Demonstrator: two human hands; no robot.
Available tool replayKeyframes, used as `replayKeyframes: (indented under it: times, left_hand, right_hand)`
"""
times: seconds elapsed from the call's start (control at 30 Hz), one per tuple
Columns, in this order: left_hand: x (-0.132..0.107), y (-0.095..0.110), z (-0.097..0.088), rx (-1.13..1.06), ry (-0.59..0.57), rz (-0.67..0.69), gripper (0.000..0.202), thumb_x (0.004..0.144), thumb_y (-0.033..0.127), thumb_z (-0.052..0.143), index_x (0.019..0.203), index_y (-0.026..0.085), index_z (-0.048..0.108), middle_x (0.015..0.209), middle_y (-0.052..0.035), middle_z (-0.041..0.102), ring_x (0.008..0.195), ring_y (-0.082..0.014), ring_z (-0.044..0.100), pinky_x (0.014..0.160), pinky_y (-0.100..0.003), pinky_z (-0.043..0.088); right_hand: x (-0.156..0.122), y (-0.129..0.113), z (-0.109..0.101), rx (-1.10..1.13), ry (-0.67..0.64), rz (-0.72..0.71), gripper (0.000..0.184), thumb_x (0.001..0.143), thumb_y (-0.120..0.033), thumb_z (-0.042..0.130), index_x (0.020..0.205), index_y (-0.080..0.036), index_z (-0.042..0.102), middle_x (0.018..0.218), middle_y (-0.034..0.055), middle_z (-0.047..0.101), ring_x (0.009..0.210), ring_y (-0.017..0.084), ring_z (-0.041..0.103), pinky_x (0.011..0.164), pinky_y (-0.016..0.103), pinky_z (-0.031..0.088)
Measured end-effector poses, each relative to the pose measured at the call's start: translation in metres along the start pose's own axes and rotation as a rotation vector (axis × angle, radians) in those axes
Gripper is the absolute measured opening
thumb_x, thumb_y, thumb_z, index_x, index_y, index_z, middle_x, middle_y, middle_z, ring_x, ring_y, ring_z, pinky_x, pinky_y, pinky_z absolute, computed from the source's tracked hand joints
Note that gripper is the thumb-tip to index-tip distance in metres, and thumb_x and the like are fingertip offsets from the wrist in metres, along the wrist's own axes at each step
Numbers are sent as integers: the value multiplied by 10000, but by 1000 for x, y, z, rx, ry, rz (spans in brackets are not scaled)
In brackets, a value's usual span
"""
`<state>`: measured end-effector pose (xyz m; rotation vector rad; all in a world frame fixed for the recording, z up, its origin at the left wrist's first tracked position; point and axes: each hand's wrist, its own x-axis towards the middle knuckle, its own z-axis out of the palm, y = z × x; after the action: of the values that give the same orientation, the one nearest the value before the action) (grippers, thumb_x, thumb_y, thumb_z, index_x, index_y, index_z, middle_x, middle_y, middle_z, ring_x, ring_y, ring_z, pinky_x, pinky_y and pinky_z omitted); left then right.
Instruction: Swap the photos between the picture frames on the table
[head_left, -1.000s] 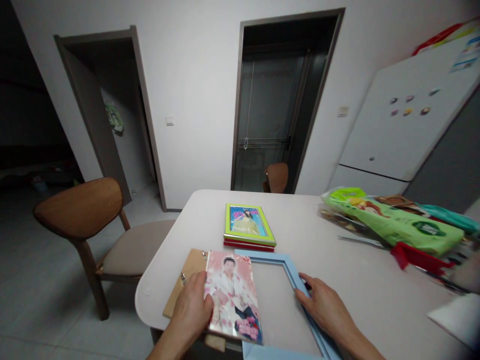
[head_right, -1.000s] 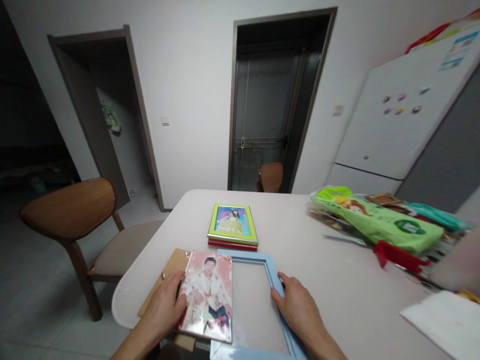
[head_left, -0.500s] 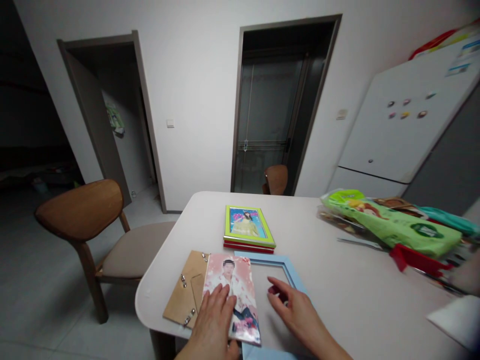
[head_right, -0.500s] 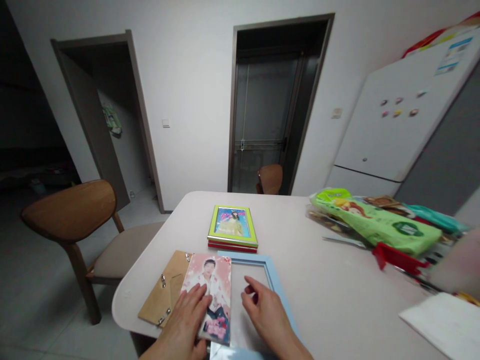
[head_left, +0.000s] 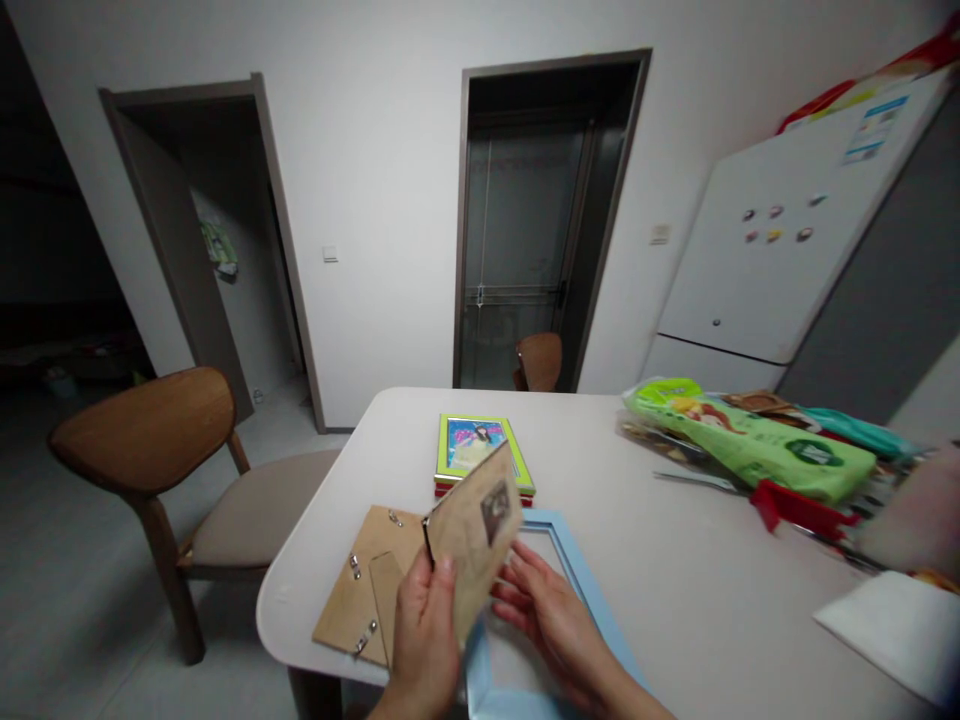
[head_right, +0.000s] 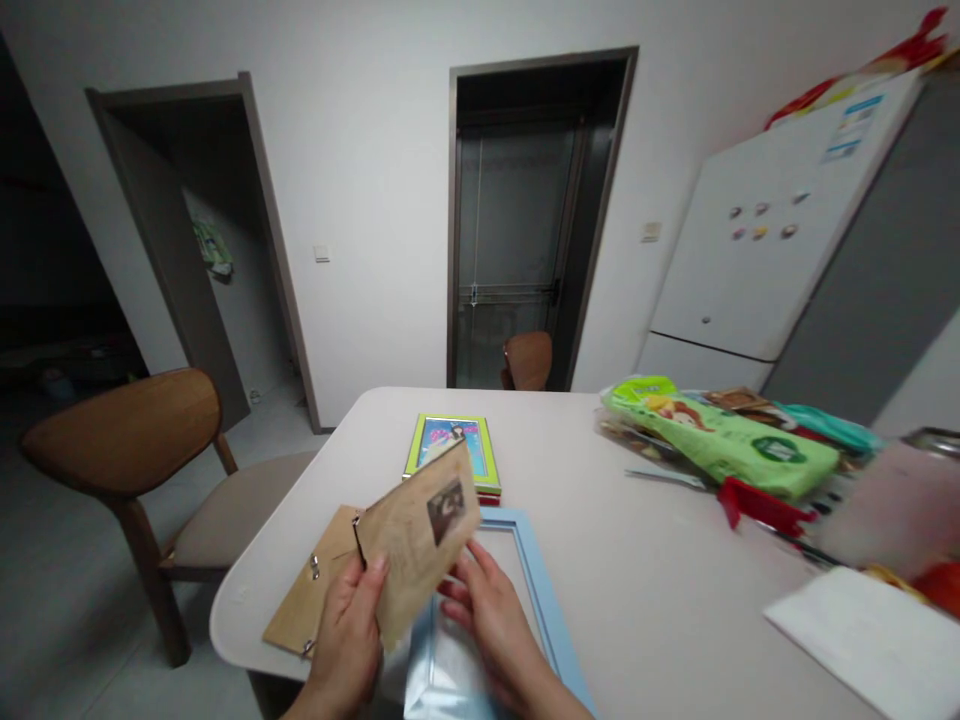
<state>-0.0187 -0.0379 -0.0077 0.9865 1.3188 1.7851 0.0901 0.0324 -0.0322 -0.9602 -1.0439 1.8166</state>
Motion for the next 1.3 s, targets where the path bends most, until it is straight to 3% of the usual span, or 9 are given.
replayKeyframes:
  times: [0.13, 0.27, 0.43, 0.63, 0.83, 0.93, 1.03, 1.13, 1.3]
  left_hand:
    - [-11, -19, 16, -187, -103, -130, 465, 713, 348, 516, 1104, 102, 466, 1104, -132, 544, 1047, -246, 474, 905, -347, 356]
    - [-13, -45, 2, 207, -179, -97, 579, 639, 198, 509, 1187, 78, 367, 1236, -161, 411, 1140, -243, 373, 959, -363, 292]
    - [-14, -70, -11, 731, -522, 222, 609, 568, 118, 503, 1167, 92, 398, 1277, -172, 347, 1177, -268, 306, 975, -411, 261]
    - [-12, -98, -18, 964, -659, 493, 546, 656, 219, 544, 1166, 110, 385, 1258, -183, 374, 1169, -294, 310, 943, -470, 285]
    - [-14, -80, -17, 1061, -734, 479, 503, 710, 303, 520, 1166, 129, 403, 1222, -158, 432, 1142, -280, 359, 931, -444, 321]
    - [-11, -51, -42, 1071, -702, 472, 596, 691, 275, 521, 1236, 146, 315, 1286, -136, 346, 1187, -252, 288, 955, -418, 295]
    - [-5, -30, -85, 1277, -481, 223, 715, 625, 322, 592, 1252, 150, 295, 1328, -146, 242, 1218, -286, 194, 973, -482, 207]
    - [-3, -28, -125, 1447, -386, -12, 840, 508, 376, 682, 1234, 137, 334, 1320, -169, 232, 1210, -319, 186, 965, -509, 185]
    - [-4, -48, -154, 1427, -313, 215, 682, 523, 246, 697, 1156, 204, 448, 1263, -122, 377, 1157, -277, 337, 938, -417, 314]
  right_hand:
    - [5, -10, -29, 29, 39, -84, 494, 690, -312, 498, 1160, -190, 409, 932, 54, 644, 717, 176, 617, 550, 256, 479]
    - [13, -21, -68, -292, 181, -34, 565, 669, -235, 459, 1217, -146, 356, 758, 44, 678, 534, 165, 610, 436, 238, 445]
    - [27, -15, -82, -646, 126, -84, 526, 691, -257, 367, 1192, -98, 394, 642, 20, 667, 486, 162, 591, 431, 238, 427]
    - [28, -12, -69, -1298, 178, -330, 343, 720, -239, 340, 967, -150, 560, 784, 71, 635, 716, 187, 585, 642, 274, 412]
    - [24, -3, -73, -1699, 299, -380, 279, 737, -291, 385, 951, -192, 535, 823, 78, 551, 780, 217, 537, 573, 286, 388]
    - [26, -3, -73, -1683, 332, -411, 407, 731, -314, 412, 1105, -157, 446, 868, 92, 540, 807, 228, 519, 619, 316, 400]
    - [20, -2, -53, -1601, 276, -543, 455, 744, -326, 402, 1153, -126, 411, 1002, 126, 517, 920, 237, 473, 766, 356, 369]
    - [5, 9, -8, -1466, -42, -622, 411, 745, -326, 409, 1118, -161, 454, 1056, 107, 513, 979, 221, 440, 845, 350, 323]
    - [-13, 45, 67, -1444, -316, -519, 574, 532, -388, 611, 1067, -223, 486, 980, 83, 517, 909, 265, 434, 797, 417, 321]
